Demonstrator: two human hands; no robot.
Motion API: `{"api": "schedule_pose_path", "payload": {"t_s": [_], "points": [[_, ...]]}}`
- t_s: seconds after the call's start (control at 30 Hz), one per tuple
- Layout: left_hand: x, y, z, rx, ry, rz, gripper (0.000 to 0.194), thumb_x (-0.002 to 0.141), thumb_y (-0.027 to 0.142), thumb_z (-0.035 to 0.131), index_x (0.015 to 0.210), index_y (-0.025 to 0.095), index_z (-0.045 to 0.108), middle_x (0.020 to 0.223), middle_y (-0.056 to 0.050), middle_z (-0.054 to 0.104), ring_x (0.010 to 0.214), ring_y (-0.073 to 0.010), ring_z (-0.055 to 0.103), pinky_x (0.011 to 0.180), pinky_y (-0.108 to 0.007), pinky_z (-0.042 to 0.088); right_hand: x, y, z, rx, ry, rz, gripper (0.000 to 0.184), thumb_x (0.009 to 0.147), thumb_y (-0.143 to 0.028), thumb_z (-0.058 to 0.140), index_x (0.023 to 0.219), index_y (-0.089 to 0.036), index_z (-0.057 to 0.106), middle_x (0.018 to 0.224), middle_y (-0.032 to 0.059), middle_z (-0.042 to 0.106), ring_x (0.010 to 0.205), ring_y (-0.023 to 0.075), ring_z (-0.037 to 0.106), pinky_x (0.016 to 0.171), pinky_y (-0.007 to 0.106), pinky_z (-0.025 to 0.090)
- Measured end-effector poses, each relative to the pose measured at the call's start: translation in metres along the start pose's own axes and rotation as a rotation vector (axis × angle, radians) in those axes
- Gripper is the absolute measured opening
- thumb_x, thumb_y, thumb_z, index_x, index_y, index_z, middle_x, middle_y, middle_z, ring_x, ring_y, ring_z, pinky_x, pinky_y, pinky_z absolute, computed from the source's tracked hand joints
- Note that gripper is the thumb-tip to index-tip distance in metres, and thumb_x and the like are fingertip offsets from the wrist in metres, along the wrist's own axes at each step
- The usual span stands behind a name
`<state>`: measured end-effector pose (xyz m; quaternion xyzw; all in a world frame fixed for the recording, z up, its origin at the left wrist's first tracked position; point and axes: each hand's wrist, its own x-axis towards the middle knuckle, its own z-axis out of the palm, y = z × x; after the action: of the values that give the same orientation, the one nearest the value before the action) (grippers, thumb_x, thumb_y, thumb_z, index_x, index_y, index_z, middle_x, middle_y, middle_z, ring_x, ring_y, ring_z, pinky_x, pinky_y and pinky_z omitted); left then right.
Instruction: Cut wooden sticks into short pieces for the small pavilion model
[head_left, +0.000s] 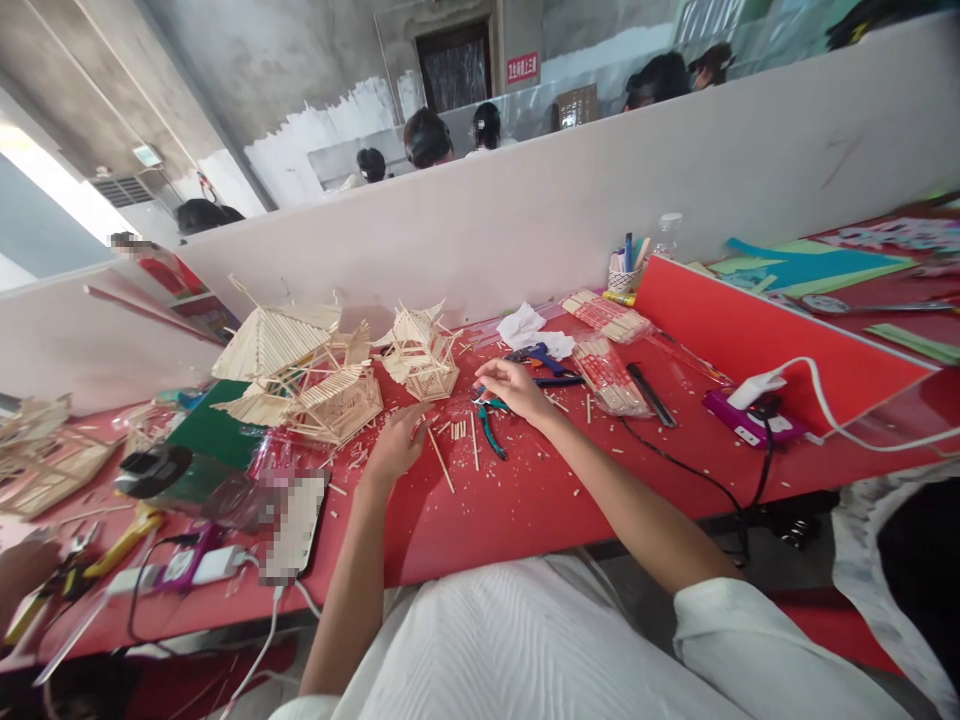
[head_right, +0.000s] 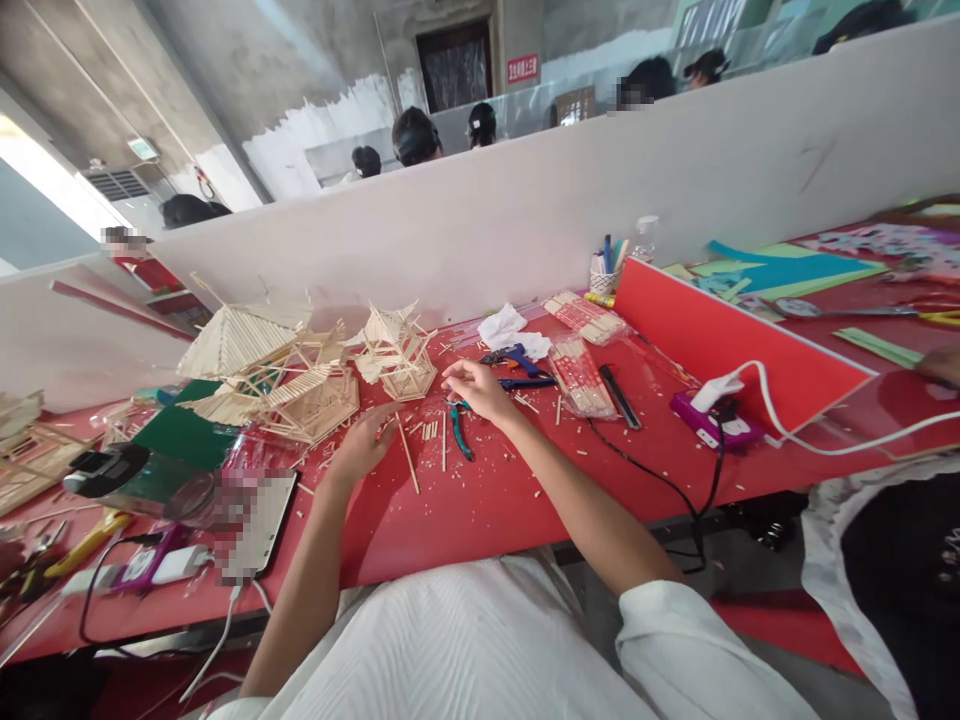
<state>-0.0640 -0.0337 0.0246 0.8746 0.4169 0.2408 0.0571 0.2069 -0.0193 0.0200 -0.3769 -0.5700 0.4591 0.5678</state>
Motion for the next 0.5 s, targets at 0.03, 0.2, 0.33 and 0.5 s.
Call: {"api": "schedule_pose_path", "payload": {"t_s": [0.03, 0.2, 0.33, 0.5], "points": [[-0.011, 0.001, -0.007, 0.061, 0.007, -0.045, 0.04, 0.099, 0.028, 0.043, 0.134, 0.019, 0.059, 0.137, -0.015, 0.063, 0.129, -0.0265, 0.058, 0.109, -0.047, 0.046, 0.0, 0.0, 0.0, -0.003, -0.005, -0.006, 0.024, 0.079, -0.041, 0.071, 0.089, -0.021, 0.062, 0.083, 0.0026, 0.071, 0.062, 0.0135, 0.065, 0.065, 0.029, 0.056], [-0.081, 0.006, -0.035, 0.426, -0.032, -0.472, 0.054, 0.099, 0.046, 0.043, 0.145, 0.017, 0.047, 0.153, -0.02, 0.046, 0.14, -0.0345, 0.046, 0.111, -0.052, 0.041, -0.003, 0.0, 0.002, -0.043, -0.045, -0.028, 0.022, 0.081, -0.041, 0.069, 0.089, -0.021, 0.062, 0.083, 0.0026, 0.071, 0.062, 0.0141, 0.066, 0.064, 0.029, 0.056], [-0.126, 0.004, -0.058, 0.494, -0.187, -0.708, 0.062, 0.099, 0.05, 0.039, 0.152, 0.018, 0.037, 0.155, -0.024, 0.041, 0.125, -0.0341, 0.06, 0.099, -0.046, 0.049, -0.004, -0.001, 0.003, -0.069, -0.054, -0.034, 0.023, 0.081, -0.041, 0.069, 0.089, -0.021, 0.062, 0.083, 0.0032, 0.071, 0.062, 0.0144, 0.065, 0.064, 0.03, 0.056], [-0.167, -0.013, -0.097, 0.553, -0.193, -0.783, 0.052, 0.098, 0.036, 0.035, 0.148, 0.022, 0.043, 0.141, -0.017, 0.058, 0.109, -0.029, 0.069, 0.089, -0.041, 0.053, -0.005, -0.001, 0.002, -0.098, -0.066, -0.041, 0.02, 0.083, -0.039, 0.067, 0.09, -0.021, 0.062, 0.084, 0.0031, 0.071, 0.062, 0.0146, 0.065, 0.065, 0.03, 0.054]]}}
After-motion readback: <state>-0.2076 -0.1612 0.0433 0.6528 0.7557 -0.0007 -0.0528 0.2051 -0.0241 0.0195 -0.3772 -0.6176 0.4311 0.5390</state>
